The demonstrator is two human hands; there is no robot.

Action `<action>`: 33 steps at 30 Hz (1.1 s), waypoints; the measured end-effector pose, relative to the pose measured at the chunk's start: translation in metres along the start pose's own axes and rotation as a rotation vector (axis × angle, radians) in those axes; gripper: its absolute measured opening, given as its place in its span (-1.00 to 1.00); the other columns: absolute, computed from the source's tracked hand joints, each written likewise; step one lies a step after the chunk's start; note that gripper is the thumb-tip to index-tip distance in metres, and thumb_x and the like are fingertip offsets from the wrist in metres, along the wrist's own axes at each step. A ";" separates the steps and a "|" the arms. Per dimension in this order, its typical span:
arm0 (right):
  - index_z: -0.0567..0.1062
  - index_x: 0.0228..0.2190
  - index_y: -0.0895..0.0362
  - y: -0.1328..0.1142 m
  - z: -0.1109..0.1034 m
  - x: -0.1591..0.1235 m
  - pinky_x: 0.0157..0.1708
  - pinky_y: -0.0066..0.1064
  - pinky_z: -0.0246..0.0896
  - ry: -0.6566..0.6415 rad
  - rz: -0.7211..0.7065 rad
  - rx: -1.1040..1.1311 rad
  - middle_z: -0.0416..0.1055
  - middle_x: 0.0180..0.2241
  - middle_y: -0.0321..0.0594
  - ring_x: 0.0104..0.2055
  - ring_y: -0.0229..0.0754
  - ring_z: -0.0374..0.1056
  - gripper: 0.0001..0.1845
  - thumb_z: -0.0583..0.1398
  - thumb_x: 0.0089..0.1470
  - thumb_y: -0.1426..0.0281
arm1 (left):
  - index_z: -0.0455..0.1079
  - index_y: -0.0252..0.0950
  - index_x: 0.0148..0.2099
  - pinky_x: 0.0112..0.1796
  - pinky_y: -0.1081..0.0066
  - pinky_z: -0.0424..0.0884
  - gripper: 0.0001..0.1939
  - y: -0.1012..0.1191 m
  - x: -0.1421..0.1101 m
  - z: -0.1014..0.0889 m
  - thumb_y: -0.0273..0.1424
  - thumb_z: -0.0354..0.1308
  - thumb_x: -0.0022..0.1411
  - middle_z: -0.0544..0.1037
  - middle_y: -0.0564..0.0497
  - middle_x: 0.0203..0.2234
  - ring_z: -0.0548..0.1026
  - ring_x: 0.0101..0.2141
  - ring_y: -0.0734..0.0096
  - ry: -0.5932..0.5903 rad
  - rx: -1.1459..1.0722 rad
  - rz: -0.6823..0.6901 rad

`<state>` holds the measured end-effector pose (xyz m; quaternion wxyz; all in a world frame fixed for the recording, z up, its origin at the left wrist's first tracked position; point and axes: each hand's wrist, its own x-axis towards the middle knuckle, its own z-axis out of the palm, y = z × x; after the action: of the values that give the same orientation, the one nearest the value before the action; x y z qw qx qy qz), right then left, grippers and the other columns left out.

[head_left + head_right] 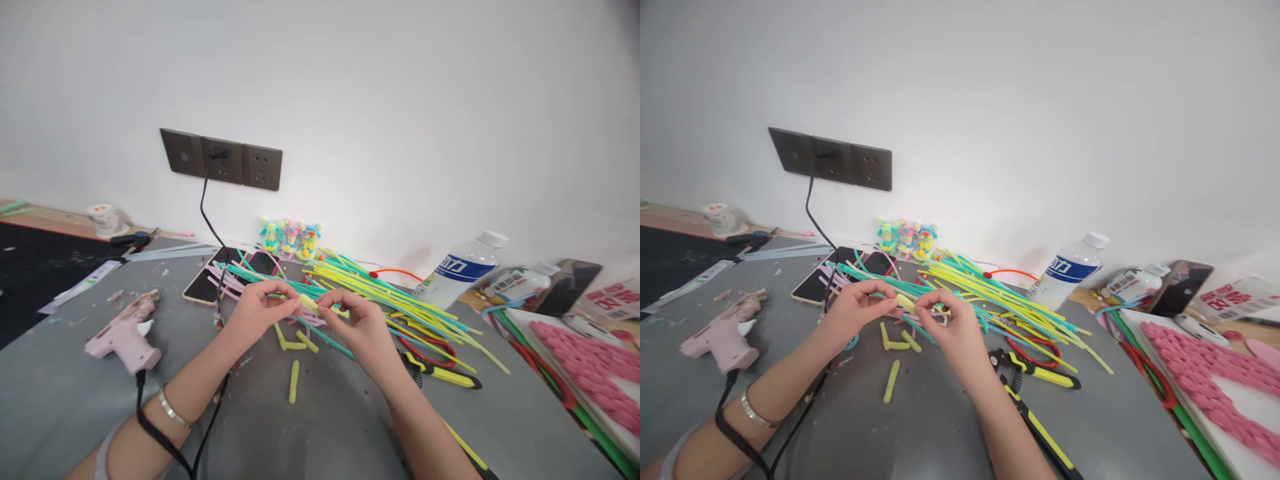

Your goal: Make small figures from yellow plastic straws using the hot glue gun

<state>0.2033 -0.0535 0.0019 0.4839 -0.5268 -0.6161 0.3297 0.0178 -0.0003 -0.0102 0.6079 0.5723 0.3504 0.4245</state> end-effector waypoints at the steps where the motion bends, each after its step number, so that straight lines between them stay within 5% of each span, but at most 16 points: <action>1: 0.50 -0.45 0.10 0.001 0.000 0.000 -0.26 -0.28 0.23 0.000 -0.004 0.001 0.52 -0.38 -0.18 -0.29 -0.07 0.41 -0.86 0.24 0.07 0.29 | 0.45 -0.31 -0.41 -0.40 0.37 0.51 -0.77 0.000 0.000 0.000 -0.26 0.36 0.00 0.54 0.06 -0.54 0.57 -0.50 0.34 -0.004 0.006 0.002; 14: 0.50 -0.45 0.09 -0.001 -0.002 0.000 -0.26 -0.30 0.27 -0.033 0.001 0.002 0.51 -0.36 -0.16 -0.27 -0.07 0.40 -0.85 0.24 0.08 0.28 | 0.46 -0.30 -0.40 -0.39 0.41 0.48 -0.82 -0.001 -0.001 -0.001 -0.29 0.32 0.06 0.52 0.06 -0.54 0.52 -0.49 0.40 -0.029 0.024 0.012; 21: 0.50 -0.29 0.08 -0.001 -0.007 0.001 -0.21 -0.32 0.32 -0.072 0.171 0.274 0.51 -0.29 -0.17 -0.23 -0.10 0.42 -0.67 0.22 0.14 0.07 | 0.45 -0.31 -0.41 -0.40 0.48 0.44 -0.85 0.000 -0.001 -0.001 -0.34 0.31 0.07 0.49 0.06 -0.49 0.45 -0.45 0.45 0.003 0.064 0.122; 26: 0.49 -0.32 0.09 -0.002 -0.003 -0.001 -0.22 -0.34 0.32 -0.231 0.260 0.497 0.49 -0.39 -0.23 -0.32 -0.15 0.43 -0.69 0.28 0.09 0.10 | 0.45 -0.31 -0.39 -0.39 0.48 0.42 -0.88 0.000 -0.002 -0.001 -0.37 0.27 0.11 0.47 0.05 -0.47 0.44 -0.42 0.45 -0.026 0.057 0.161; 33: 0.48 -0.39 0.09 -0.008 -0.003 -0.001 -0.28 -0.36 0.32 -0.230 0.301 0.519 0.44 -0.45 -0.25 -0.36 -0.16 0.39 -0.67 0.33 0.00 0.10 | 0.45 -0.30 -0.38 -0.36 0.46 0.40 -0.90 0.001 -0.004 -0.001 -0.39 0.25 0.14 0.46 0.04 -0.47 0.44 -0.40 0.42 -0.081 0.100 0.209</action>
<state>0.2037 -0.0569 0.0097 0.4751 -0.4301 -0.4775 0.6011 0.0153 -0.0035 -0.0092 0.5446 0.6520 0.2848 0.4440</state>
